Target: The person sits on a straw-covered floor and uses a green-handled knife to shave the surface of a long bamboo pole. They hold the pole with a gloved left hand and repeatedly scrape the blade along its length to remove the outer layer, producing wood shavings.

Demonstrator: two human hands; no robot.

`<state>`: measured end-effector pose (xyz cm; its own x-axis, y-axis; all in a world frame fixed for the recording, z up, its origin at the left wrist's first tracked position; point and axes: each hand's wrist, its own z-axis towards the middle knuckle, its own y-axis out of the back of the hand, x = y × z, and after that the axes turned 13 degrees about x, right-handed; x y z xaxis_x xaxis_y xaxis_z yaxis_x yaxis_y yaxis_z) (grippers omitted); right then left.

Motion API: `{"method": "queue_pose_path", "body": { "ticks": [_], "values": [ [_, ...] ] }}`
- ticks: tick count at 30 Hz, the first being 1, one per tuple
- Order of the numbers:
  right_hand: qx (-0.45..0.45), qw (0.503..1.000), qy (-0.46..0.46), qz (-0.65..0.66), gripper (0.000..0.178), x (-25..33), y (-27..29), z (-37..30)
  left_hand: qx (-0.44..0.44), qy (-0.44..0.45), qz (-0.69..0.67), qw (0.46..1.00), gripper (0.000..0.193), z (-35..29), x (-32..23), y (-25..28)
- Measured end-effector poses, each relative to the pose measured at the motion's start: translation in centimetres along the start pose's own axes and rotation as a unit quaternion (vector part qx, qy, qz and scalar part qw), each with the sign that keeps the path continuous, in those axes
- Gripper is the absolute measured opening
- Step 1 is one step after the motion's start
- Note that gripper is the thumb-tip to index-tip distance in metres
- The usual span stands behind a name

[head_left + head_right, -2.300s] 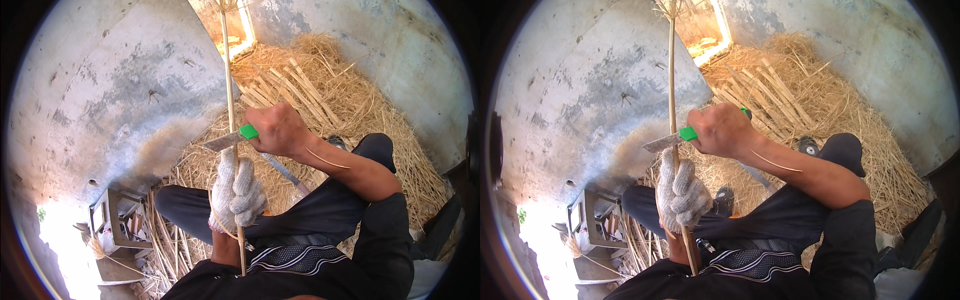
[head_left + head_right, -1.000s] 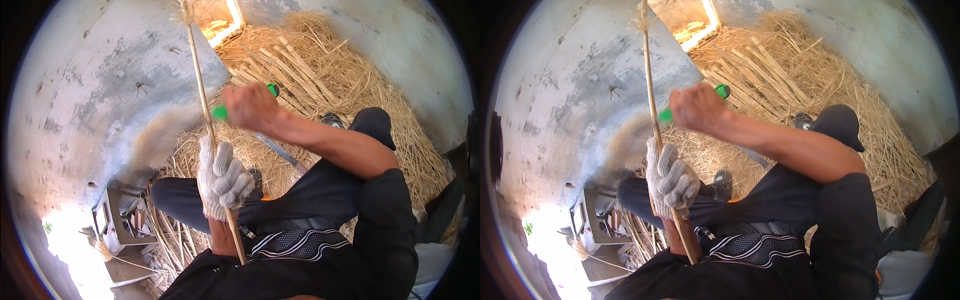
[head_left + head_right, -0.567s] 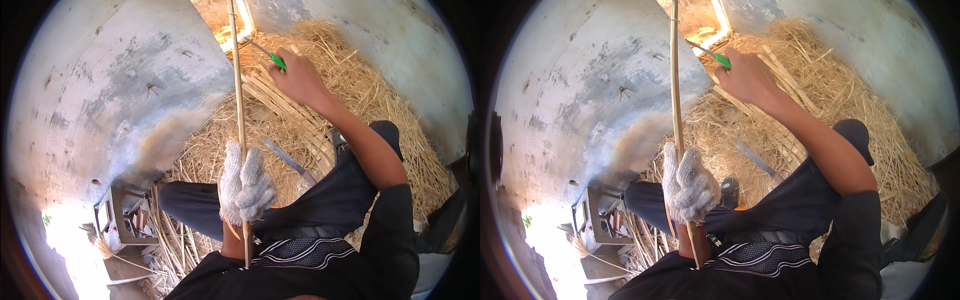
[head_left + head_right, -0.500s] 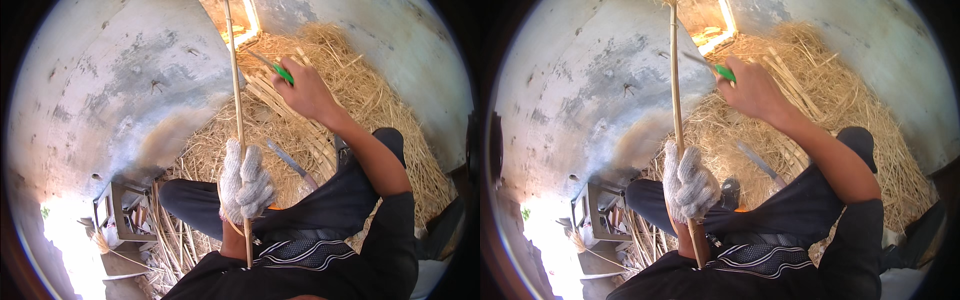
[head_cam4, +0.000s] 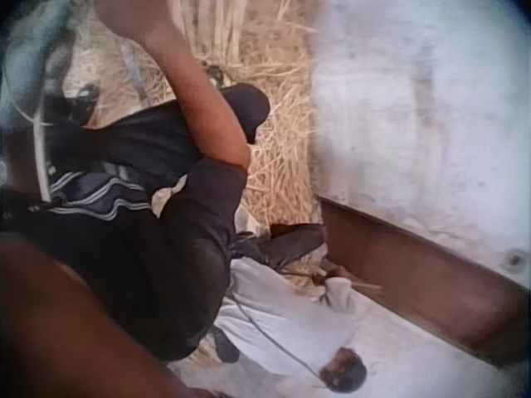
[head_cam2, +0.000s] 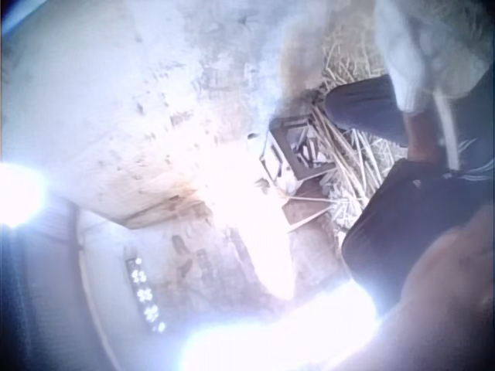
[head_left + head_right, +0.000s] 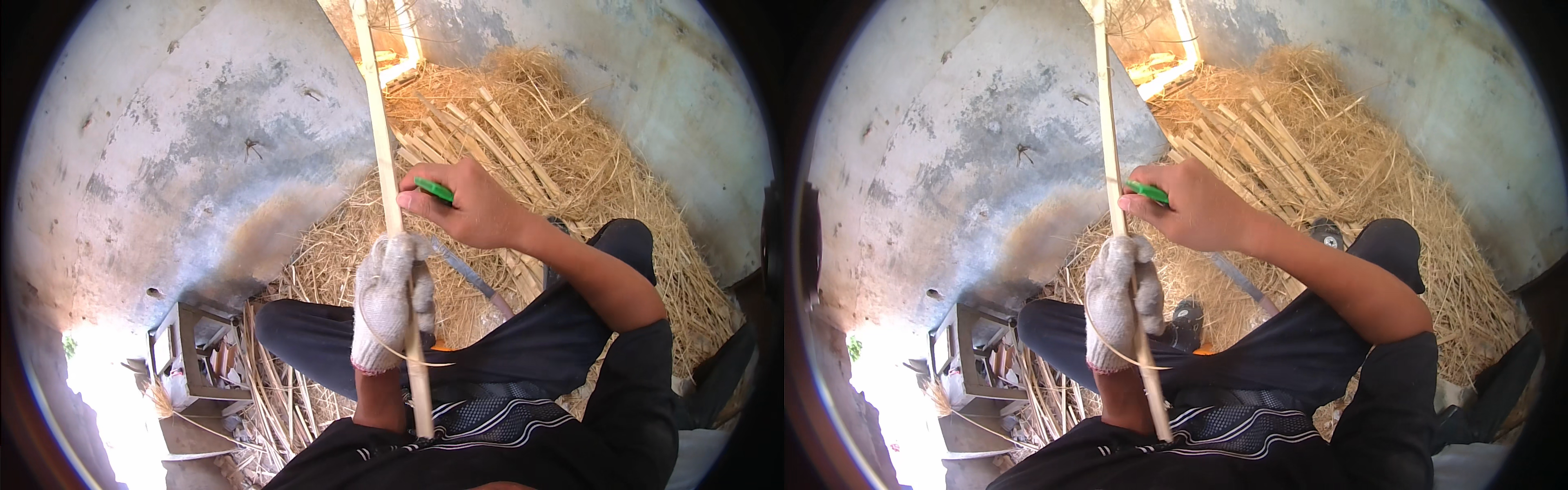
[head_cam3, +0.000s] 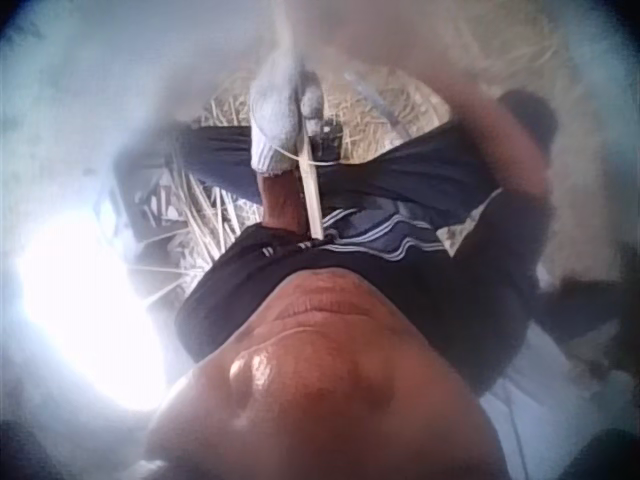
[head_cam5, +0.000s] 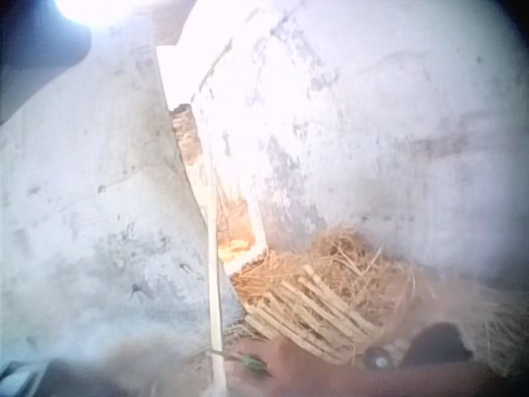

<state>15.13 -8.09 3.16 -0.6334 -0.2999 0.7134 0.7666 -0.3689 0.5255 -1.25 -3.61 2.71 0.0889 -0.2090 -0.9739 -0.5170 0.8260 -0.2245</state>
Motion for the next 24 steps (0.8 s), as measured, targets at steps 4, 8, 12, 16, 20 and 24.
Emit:
{"method": "queue_pose_path", "body": {
  "ticks": [4,8,12,16,20,24],
  "values": [
    [-0.049,0.979,0.031,-0.193,0.024,-0.9,-1.1,-0.7,0.12,0.01,-0.207,0.971,0.031,0.9,0.4,1.5],
    [-0.071,0.956,0.04,-0.281,0.021,-1.6,-2.4,-0.6,0.166,0.014,-0.27,0.948,0.031,0.6,0.2,2.5],
    [-0.082,0.935,-0.002,-0.345,0.026,-1.1,-2.2,0.1,0.206,0.004,-0.287,0.936,0.03,0.1,-0.1,2.3],
    [-0.11,0.917,-0.002,-0.382,0.026,-1.9,-2.0,0.6,0.164,0.006,-0.246,0.955,0.032,0.0,0.2,1.7],
    [-0.117,0.916,0.012,-0.383,0.025,-2.6,-2.2,1.5,0.148,-0.001,-0.242,0.959,0.033,-0.1,0.2,1.8],
    [-0.205,0.87,0.04,-0.447,0.02,-4.8,-0.5,2.8,0.166,0.005,-0.27,0.948,0.034,0.0,0.7,1.6]
  ]
}}
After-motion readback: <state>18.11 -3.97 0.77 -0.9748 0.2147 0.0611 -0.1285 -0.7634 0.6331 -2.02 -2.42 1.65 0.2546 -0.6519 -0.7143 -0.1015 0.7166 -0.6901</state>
